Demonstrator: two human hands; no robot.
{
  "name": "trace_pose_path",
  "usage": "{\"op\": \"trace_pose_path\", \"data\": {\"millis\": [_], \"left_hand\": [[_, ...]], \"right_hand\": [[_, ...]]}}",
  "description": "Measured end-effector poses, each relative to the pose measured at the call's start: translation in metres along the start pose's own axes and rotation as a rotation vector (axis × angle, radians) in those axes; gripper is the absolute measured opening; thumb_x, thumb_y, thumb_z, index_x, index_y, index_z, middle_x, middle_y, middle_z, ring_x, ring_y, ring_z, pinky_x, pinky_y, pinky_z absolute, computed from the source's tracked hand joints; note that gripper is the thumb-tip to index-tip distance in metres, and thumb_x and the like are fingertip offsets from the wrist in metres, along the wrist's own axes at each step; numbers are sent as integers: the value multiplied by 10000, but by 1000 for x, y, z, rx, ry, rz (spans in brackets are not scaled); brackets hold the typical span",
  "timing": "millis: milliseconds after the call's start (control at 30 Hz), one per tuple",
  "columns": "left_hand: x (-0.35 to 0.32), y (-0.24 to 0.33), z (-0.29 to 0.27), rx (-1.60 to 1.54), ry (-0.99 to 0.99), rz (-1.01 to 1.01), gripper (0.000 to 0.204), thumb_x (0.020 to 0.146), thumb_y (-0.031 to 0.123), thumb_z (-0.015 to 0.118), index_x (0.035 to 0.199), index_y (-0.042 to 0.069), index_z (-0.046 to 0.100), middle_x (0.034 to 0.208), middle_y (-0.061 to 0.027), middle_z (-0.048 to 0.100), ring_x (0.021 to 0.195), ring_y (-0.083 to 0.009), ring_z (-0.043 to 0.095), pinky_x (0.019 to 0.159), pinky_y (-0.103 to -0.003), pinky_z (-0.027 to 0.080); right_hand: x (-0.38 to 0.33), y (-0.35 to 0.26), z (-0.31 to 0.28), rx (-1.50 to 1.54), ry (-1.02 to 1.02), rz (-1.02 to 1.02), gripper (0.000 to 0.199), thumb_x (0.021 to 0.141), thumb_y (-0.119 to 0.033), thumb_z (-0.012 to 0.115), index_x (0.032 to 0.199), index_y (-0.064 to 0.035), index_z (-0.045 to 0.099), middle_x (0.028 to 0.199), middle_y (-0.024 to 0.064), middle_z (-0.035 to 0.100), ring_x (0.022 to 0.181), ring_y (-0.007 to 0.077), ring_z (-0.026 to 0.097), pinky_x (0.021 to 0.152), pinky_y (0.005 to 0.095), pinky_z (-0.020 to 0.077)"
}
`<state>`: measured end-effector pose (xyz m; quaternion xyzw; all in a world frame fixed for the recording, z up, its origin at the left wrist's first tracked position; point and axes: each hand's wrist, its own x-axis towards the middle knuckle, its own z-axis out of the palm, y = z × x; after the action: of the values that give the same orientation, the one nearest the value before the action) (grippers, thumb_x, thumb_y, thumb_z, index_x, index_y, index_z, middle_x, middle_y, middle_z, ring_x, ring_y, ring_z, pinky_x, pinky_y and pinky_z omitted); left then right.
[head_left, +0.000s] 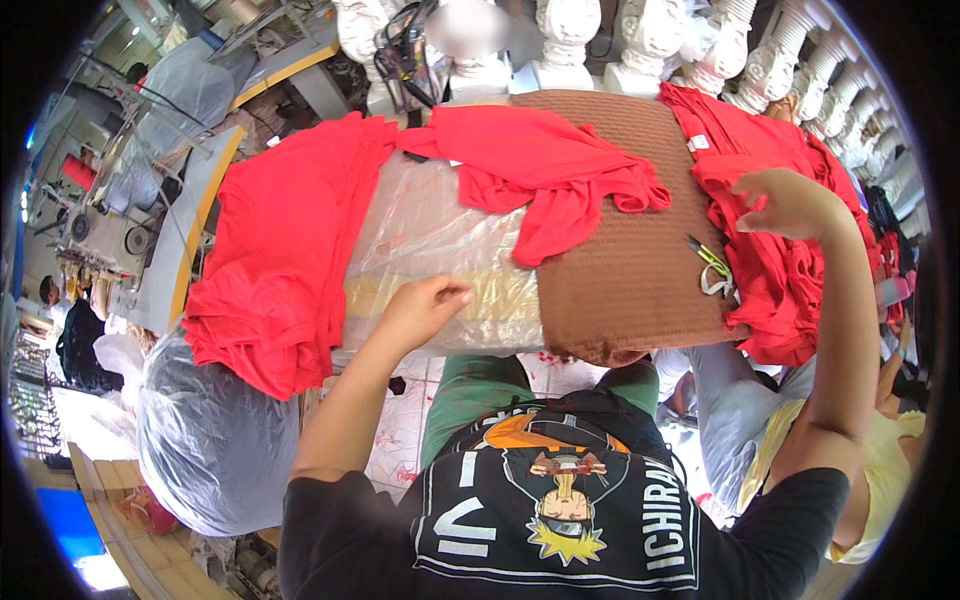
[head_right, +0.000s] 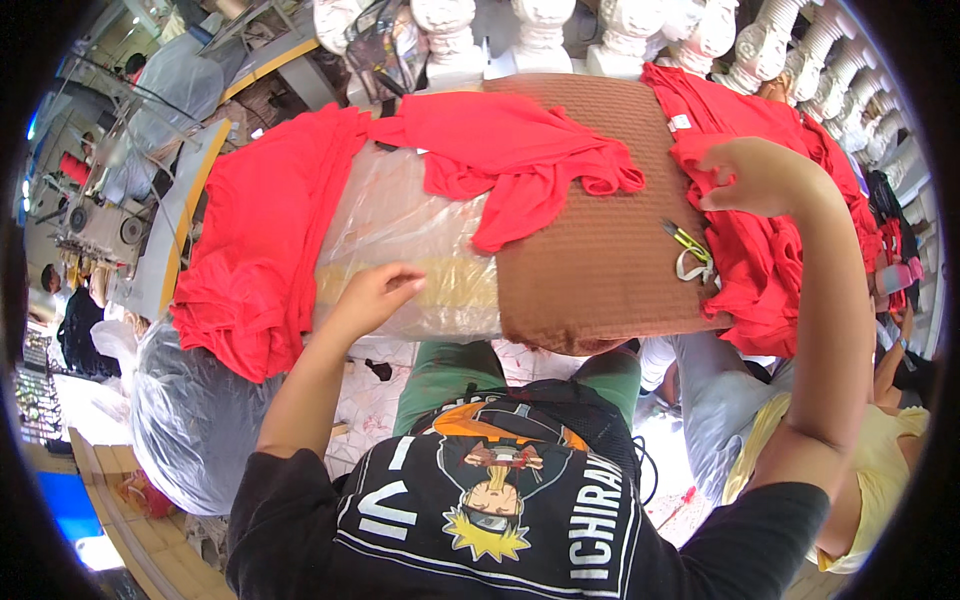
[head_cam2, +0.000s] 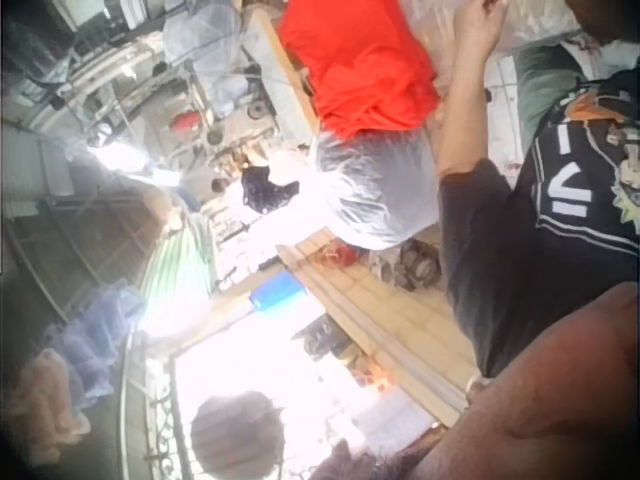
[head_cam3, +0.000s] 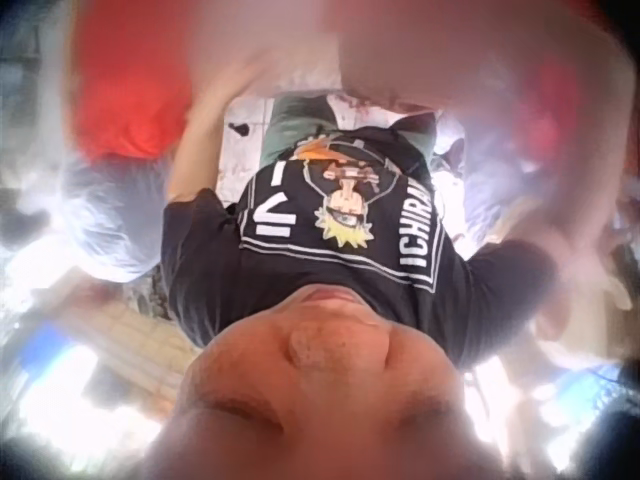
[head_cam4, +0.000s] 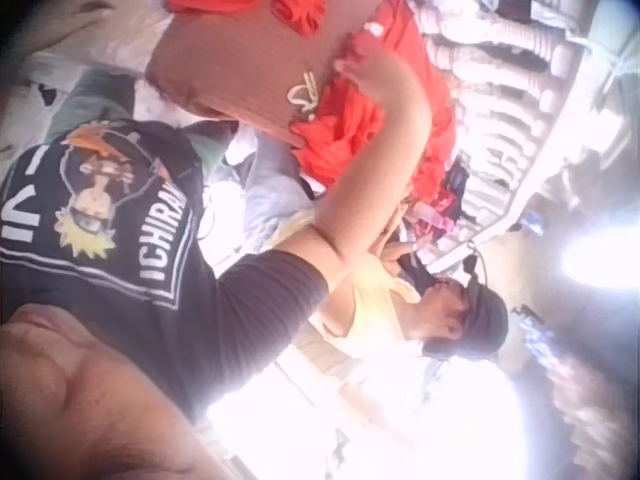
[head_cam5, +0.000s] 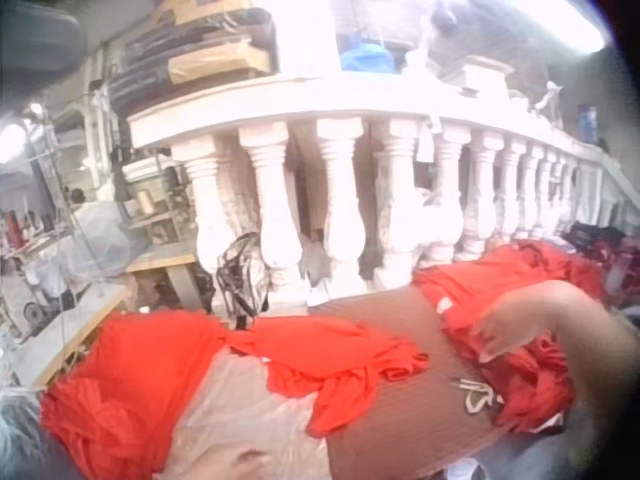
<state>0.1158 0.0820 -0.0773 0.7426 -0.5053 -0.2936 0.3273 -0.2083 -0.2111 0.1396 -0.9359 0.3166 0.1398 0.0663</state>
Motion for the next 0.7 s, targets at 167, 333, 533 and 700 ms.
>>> {"op": "trace_pose_path", "data": {"millis": [167,333,533,700], "left_hand": [[82,43,64,100,139,349,360,867,254,682,1139,22,637,1128,-154,641,1048,-272,610,903,-362,480],[162,75,83,245,377,485,375,872,237,654,1164,4,621,1224,-180,592,1167,-353,528,1006,-421,414],[227,79,91,434,450,280,312,851,272,653,1055,38,681,1123,-184,641,1054,-352,601,910,-414,484],[260,76,50,225,535,196,298,929,275,507,956,26,669,989,-227,663,963,-403,628,827,-462,511]], "right_hand": [[-9,65,82,455,124,108,346,838,-204,705,1115,-4,648,967,141,687,913,254,654,813,367,512],[54,50,185,373,362,218,336,832,-176,683,1116,2,648,1089,172,639,1017,325,617,881,403,497],[53,47,206,176,425,399,272,778,-163,726,1021,-49,684,1027,106,614,1034,289,601,863,415,513],[53,64,216,192,531,317,166,818,-146,677,963,-66,691,992,108,618,1000,295,613,829,421,520]]}}
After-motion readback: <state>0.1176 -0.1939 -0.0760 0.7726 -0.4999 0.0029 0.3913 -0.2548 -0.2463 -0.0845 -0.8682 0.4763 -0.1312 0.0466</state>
